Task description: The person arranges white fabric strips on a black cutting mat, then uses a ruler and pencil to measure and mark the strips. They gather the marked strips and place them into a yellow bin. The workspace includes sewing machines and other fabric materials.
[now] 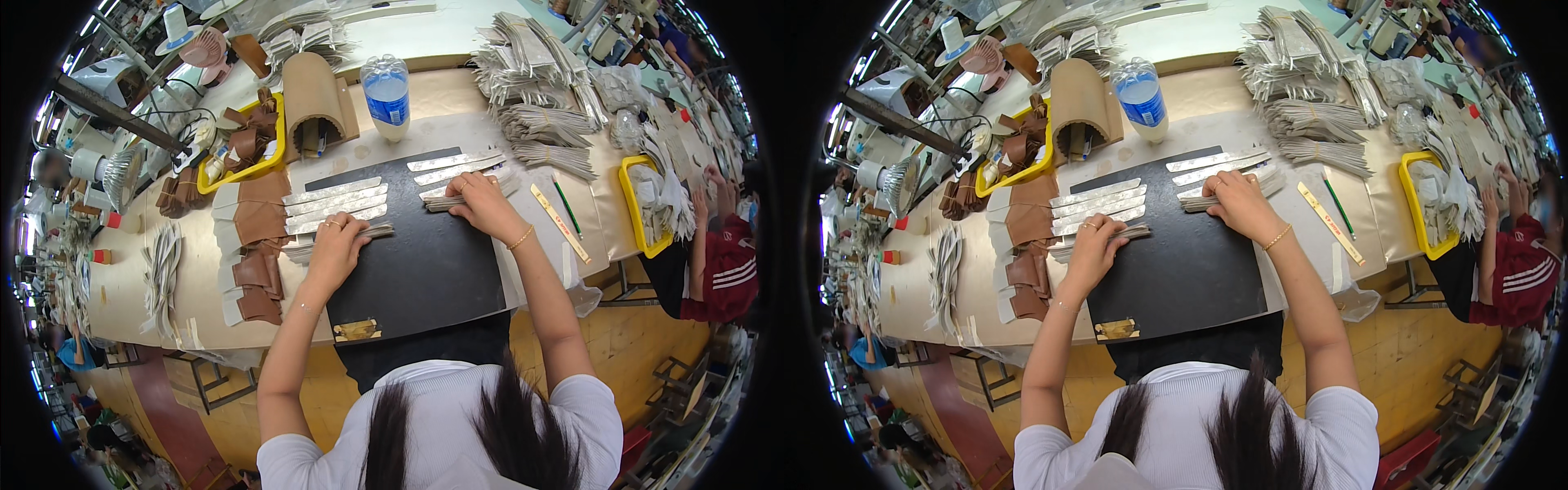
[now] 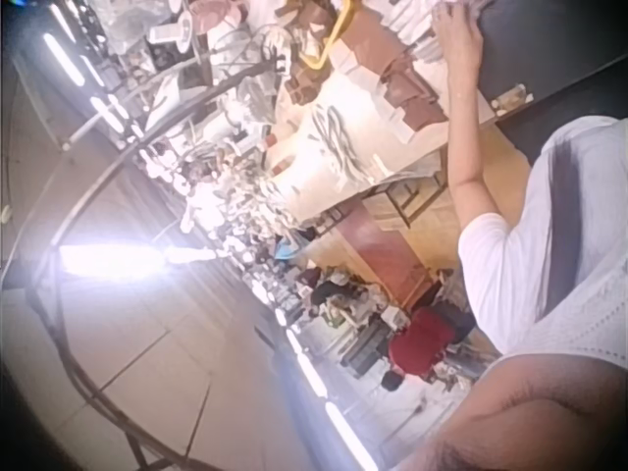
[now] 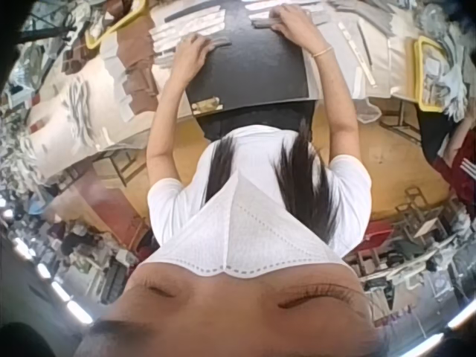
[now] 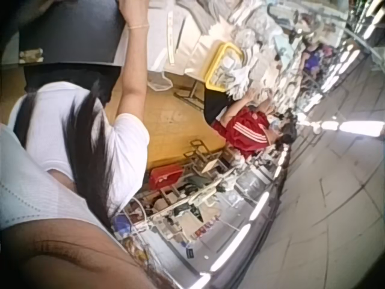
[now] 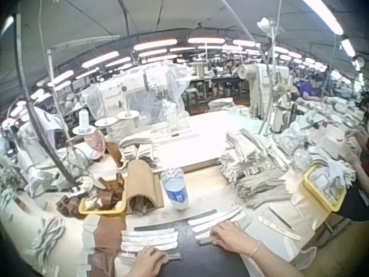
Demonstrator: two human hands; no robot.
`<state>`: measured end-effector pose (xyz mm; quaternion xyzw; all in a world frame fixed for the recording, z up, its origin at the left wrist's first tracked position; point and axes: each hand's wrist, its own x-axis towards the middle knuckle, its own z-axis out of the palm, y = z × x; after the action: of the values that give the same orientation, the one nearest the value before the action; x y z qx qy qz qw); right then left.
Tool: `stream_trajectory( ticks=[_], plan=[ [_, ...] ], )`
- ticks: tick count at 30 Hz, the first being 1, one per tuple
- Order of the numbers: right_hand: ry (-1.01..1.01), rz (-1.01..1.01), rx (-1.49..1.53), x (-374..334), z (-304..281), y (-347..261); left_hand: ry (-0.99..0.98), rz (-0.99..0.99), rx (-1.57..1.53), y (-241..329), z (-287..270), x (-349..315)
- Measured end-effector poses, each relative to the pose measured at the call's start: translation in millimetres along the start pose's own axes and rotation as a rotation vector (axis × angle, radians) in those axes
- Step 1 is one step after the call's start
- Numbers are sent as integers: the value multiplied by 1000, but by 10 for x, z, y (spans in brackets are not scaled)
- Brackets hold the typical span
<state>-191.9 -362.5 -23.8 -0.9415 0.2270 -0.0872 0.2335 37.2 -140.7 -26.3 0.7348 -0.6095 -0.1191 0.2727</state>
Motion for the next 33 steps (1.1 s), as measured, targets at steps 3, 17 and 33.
stream_trajectory(
  ticks=[3,17,33],
  plan=[
    [26,-35,-90,61,-47,-14,38,16,47,-62,-19,118],
    [-99,-2,-99,251,-100,79,-97,-20,71,22,-111,196],
    [-168,40,-23,494,-176,162,-146,-127,-107,-58,-158,333]
  ],
)
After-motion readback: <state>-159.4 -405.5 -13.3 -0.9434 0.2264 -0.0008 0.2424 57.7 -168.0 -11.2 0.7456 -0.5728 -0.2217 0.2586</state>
